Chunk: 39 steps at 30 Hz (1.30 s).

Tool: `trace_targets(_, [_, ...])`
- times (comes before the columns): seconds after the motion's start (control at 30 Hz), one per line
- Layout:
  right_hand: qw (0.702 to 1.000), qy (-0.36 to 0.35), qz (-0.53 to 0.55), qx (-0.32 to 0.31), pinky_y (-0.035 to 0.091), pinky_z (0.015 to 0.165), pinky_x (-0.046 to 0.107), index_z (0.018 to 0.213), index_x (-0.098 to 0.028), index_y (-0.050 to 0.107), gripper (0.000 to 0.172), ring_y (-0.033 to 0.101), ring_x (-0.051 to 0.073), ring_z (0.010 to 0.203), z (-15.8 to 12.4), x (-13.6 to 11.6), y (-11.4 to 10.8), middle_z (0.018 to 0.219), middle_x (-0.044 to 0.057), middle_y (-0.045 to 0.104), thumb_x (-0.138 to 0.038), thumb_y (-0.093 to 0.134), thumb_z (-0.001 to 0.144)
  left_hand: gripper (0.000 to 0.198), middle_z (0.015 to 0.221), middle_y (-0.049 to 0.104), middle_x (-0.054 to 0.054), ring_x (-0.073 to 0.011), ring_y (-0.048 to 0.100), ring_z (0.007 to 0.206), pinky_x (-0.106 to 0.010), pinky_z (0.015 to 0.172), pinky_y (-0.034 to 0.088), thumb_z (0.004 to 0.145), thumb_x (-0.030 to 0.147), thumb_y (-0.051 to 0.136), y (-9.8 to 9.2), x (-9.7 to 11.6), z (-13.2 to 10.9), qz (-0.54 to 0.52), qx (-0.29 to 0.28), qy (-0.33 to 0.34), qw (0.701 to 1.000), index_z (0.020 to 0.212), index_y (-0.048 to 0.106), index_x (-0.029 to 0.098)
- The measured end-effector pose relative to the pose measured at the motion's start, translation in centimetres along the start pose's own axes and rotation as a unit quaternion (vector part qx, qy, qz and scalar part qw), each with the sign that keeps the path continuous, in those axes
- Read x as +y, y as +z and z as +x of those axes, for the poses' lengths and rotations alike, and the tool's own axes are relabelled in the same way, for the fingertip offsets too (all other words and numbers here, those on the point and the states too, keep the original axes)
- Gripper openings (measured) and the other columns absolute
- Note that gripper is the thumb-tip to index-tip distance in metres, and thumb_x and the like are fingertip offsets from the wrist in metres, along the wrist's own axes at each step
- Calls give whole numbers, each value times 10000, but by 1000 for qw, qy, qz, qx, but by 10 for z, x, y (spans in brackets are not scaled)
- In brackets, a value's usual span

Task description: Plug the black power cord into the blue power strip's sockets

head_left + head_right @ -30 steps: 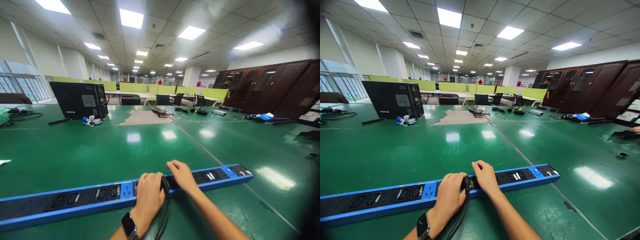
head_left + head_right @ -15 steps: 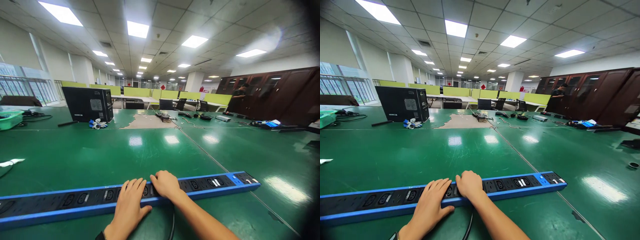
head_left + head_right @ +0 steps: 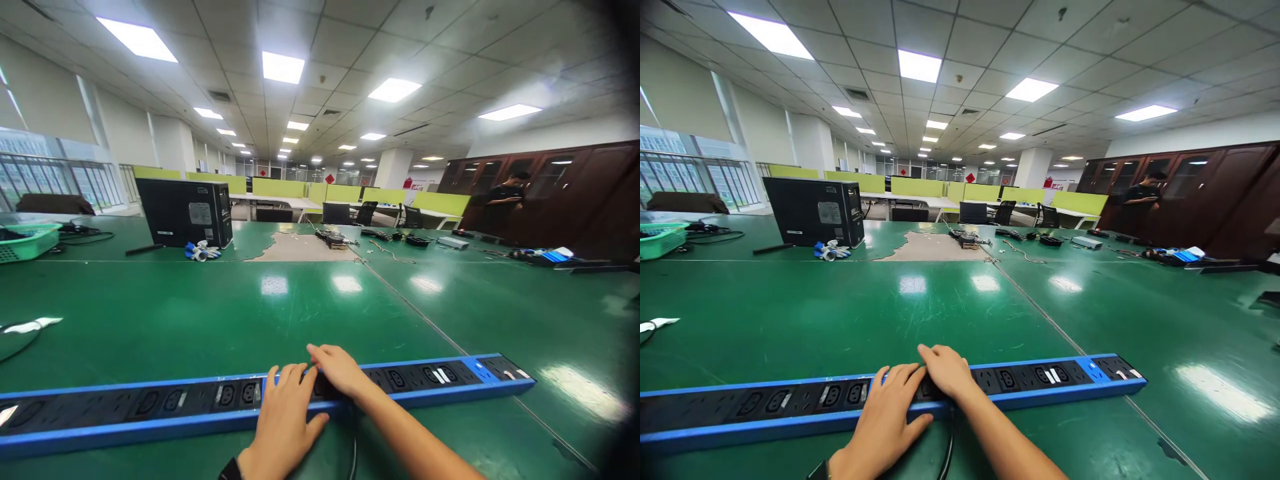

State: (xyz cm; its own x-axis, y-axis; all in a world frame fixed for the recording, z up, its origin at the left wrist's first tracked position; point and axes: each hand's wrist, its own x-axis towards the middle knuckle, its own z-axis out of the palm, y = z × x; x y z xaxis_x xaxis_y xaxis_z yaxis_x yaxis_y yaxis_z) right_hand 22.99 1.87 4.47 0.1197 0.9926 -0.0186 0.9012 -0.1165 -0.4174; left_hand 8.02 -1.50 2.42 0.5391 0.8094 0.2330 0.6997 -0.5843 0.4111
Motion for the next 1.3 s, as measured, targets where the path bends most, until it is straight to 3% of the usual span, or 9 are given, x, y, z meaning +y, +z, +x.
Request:
trace_targets(0.1, [999, -12, 25, 32, 422, 676, 212, 869, -188, 694, 572, 653, 135, 791, -4, 23, -6, 879, 42, 735, -417, 181, 982, 555, 1309, 564, -89, -281, 493, 1204, -518, 1069, 324, 804, 279, 621, 8, 17, 12, -3, 6, 49, 999, 1335, 468, 233])
trace_targets(0.23, [997, 5, -22, 77, 384, 727, 257, 752, -193, 667, 496, 626, 177, 801, -23, 48, -9, 836, 70, 717, -407, 277, 970, 401, 1177, 628, -63, -236, 554, 1102, -422, 981, 432, 840, 160, 527, 21, 29, 28, 13, 14, 105, 994, 1232, 541, 245])
trace_targets(0.43, [989, 40, -88, 111, 367, 751, 296, 739, -199, 693, 562, 637, 214, 831, -27, 47, -3, 830, 110, 724, -388, 222, 981, 316, 1031, 674, -57, -215, 607, 989, -394, 933, 467, 856, 86, 446, 33, 29, 29, 1, 41, 113, 993, 1091, 611, 216])
trace_targets(0.53, [987, 48, -103, 112, 367, 732, 301, 734, -200, 707, 573, 649, 217, 818, -24, 44, -2, 826, 117, 730, -390, 224, 979, 199, 930, 699, -41, -175, 645, 838, -294, 789, 512, 906, 205, 473, 12, 36, 39, -136, 134, 58, 980, 1045, 616, 208])
trace_targets(0.6, [986, 51, -109, 114, 365, 725, 309, 735, -199, 710, 584, 651, 224, 820, -24, 44, -3, 832, 124, 729, -393, 216, 979, 225, 901, 703, -38, -143, 640, 730, -233, 662, 503, 935, 324, 465, -16, 39, 51, -232, 247, -28, 940, 1046, 608, 192])
trace_targets(0.67, [985, 54, -114, 116, 365, 714, 316, 732, -199, 710, 595, 652, 231, 816, -26, 44, -3, 832, 128, 726, -400, 208, 979, 283, 891, 707, -30, -134, 636, 713, -216, 644, 490, 919, 396, 497, -45, 36, 61, -262, 308, -36, 914, 1071, 612, 187])
trace_targets(0.8, [985, 55, -116, 117, 363, 699, 314, 718, -201, 710, 586, 653, 229, 792, -27, 44, -3, 810, 124, 723, -414, 228, 974, 339, 914, 728, -32, -158, 675, 781, -232, 707, 511, 863, 453, 558, -72, -1, 48, -223, 257, -18, 940, 1076, 633, 199])
trace_targets(1.0, [984, 48, -122, 124, 356, 695, 305, 711, -210, 702, 577, 644, 224, 785, -27, 46, -1, 801, 114, 721, -429, 235, 970, 281, 998, 742, -47, -203, 698, 909, -295, 818, 544, 844, 397, 565, -39, -58, -10, -118, 141, -1, 983, 1039, 685, 233])
trace_targets(1.3, [981, 44, -140, 123, 338, 683, 307, 697, -221, 675, 546, 632, 227, 787, -27, 46, 1, 780, 92, 714, -423, 246, 967, 241, 1044, 733, -44, -225, 684, 963, -363, 869, 556, 865, 318, 564, -33, -55, -26, -5, 151, 66, 986, 1067, 680, 258])
